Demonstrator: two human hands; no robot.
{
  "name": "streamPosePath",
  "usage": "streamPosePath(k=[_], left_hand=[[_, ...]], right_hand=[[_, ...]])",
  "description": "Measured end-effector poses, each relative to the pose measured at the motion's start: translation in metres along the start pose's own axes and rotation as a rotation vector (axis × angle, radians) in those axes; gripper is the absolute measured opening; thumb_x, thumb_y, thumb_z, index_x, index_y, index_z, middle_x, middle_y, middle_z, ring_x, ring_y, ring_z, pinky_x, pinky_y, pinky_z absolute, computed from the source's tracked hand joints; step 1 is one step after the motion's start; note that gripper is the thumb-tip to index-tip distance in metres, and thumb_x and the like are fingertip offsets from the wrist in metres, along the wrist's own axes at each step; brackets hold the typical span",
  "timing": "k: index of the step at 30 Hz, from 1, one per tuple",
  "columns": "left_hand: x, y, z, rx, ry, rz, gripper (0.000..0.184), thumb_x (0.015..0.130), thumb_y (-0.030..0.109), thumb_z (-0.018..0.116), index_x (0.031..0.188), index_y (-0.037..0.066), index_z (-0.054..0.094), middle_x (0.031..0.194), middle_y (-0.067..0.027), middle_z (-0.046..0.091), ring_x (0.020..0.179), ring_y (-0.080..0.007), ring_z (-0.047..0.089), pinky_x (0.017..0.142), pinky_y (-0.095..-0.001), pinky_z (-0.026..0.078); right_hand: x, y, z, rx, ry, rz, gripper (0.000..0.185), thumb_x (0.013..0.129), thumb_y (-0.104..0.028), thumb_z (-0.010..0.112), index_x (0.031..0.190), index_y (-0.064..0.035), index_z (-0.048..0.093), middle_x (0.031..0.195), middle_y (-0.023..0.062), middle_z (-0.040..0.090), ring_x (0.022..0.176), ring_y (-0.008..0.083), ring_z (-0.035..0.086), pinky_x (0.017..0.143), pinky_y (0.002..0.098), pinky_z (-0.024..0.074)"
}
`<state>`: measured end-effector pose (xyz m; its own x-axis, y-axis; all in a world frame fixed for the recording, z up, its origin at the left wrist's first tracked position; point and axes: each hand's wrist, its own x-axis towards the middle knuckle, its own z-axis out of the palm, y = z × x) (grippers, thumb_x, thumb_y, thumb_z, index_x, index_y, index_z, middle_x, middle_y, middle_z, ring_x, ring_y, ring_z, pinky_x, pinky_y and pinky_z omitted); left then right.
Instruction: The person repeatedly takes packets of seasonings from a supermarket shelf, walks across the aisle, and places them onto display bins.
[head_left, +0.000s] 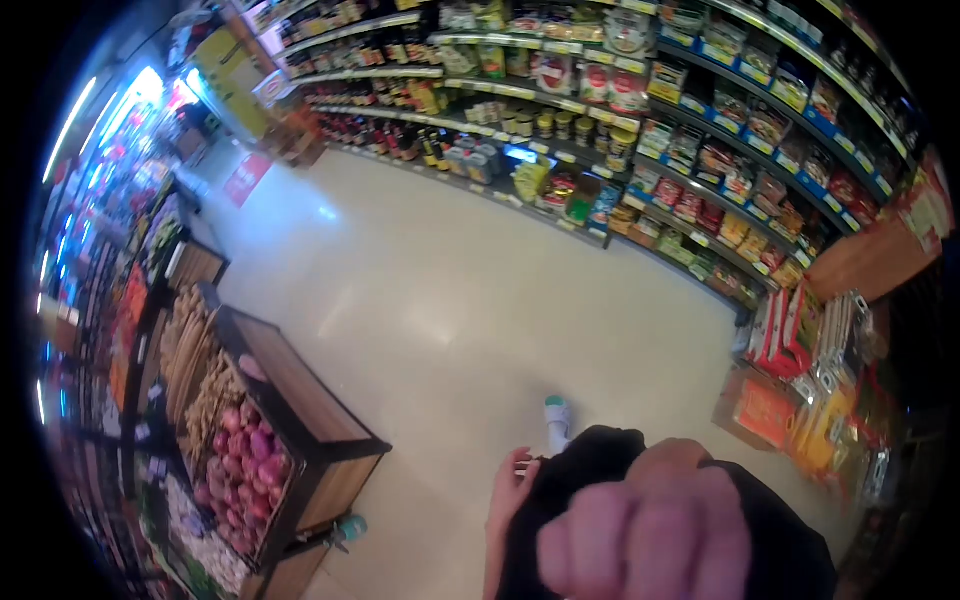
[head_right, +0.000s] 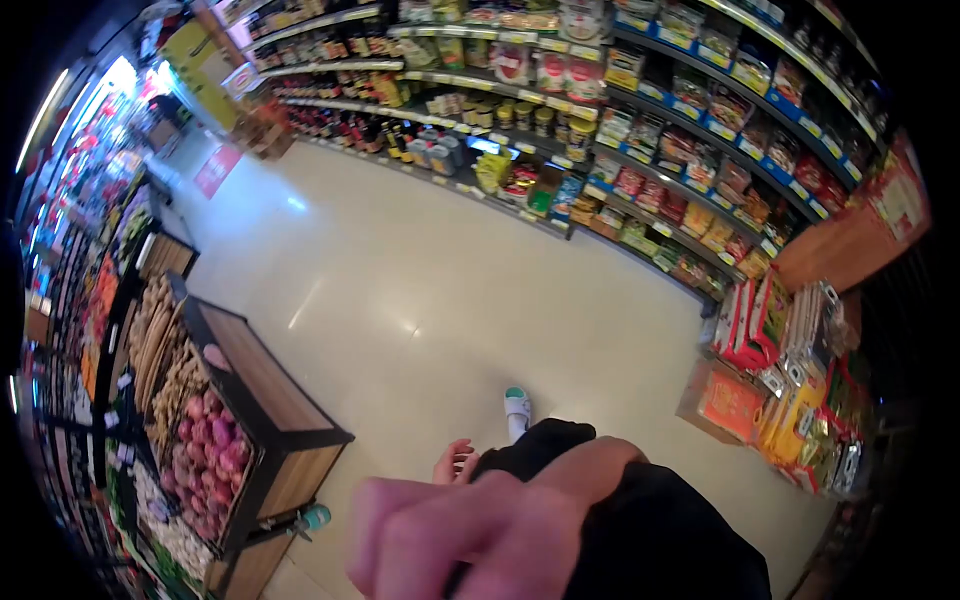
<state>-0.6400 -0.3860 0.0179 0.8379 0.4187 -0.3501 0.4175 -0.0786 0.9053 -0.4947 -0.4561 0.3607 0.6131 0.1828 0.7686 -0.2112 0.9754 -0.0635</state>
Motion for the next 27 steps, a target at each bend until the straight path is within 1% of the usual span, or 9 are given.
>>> streamPosePath(k=[6,9,11,13,16,17,18,20,27], left_hand=[[0.082,0.008,-0.007,0.049,-0.026,0.002,0.034,0.085,0.017,0.059,0.113,0.001,0.050,0.092,-0.0106,0.060,0.080,-0.0167,0.060,0.069,-0.0280,0.049],[0.117,-0.006,-0.012,-0.028,-0.090,0.012,0.031,0.085,0.016,0.059,0.111,0.001,0.051,0.091,-0.0125,0.061,0.081,-0.0203,0.060,0.072,-0.0310,0.048],[0.118,0.053,-0.021,-0.089,-0.116,0.006,0.032,0.085,0.011,0.057,0.114,0.000,0.049,0.099,-0.0128,0.058,0.089,-0.0208,0.056,0.077,-0.0309,0.045],[0.119,0.138,-0.037,-0.158,-0.163,-0.102,0.038,0.087,0.013,0.052,0.121,-0.003,0.043,0.115,-0.0189,0.052,0.105,-0.0265,0.050,0.089,-0.0347,0.041],[0.147,0.096,-0.041,0.140,-0.049,-0.004,0.031,0.084,0.015,0.058,0.111,0.000,0.051,0.091,-0.0135,0.061,0.083,-0.0222,0.060,0.074,-0.0313,0.048],[0.158,0.068,-0.044,0.185,-0.042,0.078,0.035,0.083,0.016,0.059,0.112,-0.001,0.050,0.091,-0.0137,0.061,0.084,-0.0222,0.059,0.075,-0.0302,0.047],[0.169,0.045,-0.047,0.022,-0.106,-0.057,0.037,0.084,0.019,0.059,0.114,-0.001,0.050,0.091,-0.0139,0.061,0.084,-0.0212,0.059,0.075,-0.0299,0.047],[0.189,0.039,-0.050,-0.028,-0.086,-0.090,0.038,0.084,0.020,0.059,0.114,-0.001,0.050,0.089,-0.0136,0.060,0.081,-0.0208,0.059,0.075,-0.0297,0.047],[0.276,0.084,-0.110,0.020,-0.076,-0.092,0.036,0.086,0.019,0.058,0.115,-0.002,0.049,0.095,-0.0129,0.061,0.085,-0.0199,0.060,0.074,-0.0297,0.048]], right_hand=[[0.036,-0.014,-0.049,-0.104,0.111,0.142,0.014,0.080,-0.015,0.067,0.066,-0.0121,0.068,0.073,0.0016,0.059,0.066,0.0146,0.043,0.051,0.0209,0.0347],[0.049,0.007,-0.088,-0.249,-0.036,0.030,0.011,0.079,-0.011,0.066,0.068,-0.0087,0.064,0.075,0.0055,0.058,0.065,0.0176,0.048,0.052,0.0238,0.0391],[0.052,0.023,-0.119,-0.421,-0.157,-0.020,0.010,0.078,-0.007,0.066,0.069,-0.0064,0.061,0.077,0.0095,0.058,0.065,0.0204,0.052,0.052,0.0268,0.0429],[0.051,0.019,-0.146,-0.569,-0.117,0.202,0.007,0.078,0.001,0.062,0.074,-0.0029,0.058,0.079,0.0125,0.057,0.071,0.0220,0.056,0.056,0.0312,0.0471],[0.040,0.020,-0.194,-0.775,0.004,0.535,0.006,0.081,0.004,0.056,0.085,-0.0004,0.055,0.087,0.0133,0.057,0.079,0.0208,0.057,0.067,0.0317,0.0488],[0.029,0.025,-0.211,-0.832,0.079,0.628,0.008,0.083,0.004,0.054,0.090,-0.0001,0.054,0.092,0.0129,0.057,0.081,0.0196,0.057,0.071,0.0304,0.0483],[0.018,0.029,-0.226,-0.821,0.070,0.631,0.008,0.083,0.004,0.054,0.090,-0.0001,0.054,0.092,0.0129,0.057,0.081,0.0196,0.057,0.071,0.0304,0.0483],[-0.007,0.040,-0.256,-0.731,0.474,1.006,0.012,0.083,0.003,0.055,0.094,0.0001,0.053,0.100,0.0105,0.056,0.085,0.0179,0.058,0.074,0.0283,0.0478],[-0.079,0.099,-0.351,-0.855,0.667,1.226,0.024,0.086,-0.002,0.049,0.110,0.0004,0.055,0.097,0.0065,0.059,0.089,0.0117,0.056,0.076,0.0237,0.0458]])
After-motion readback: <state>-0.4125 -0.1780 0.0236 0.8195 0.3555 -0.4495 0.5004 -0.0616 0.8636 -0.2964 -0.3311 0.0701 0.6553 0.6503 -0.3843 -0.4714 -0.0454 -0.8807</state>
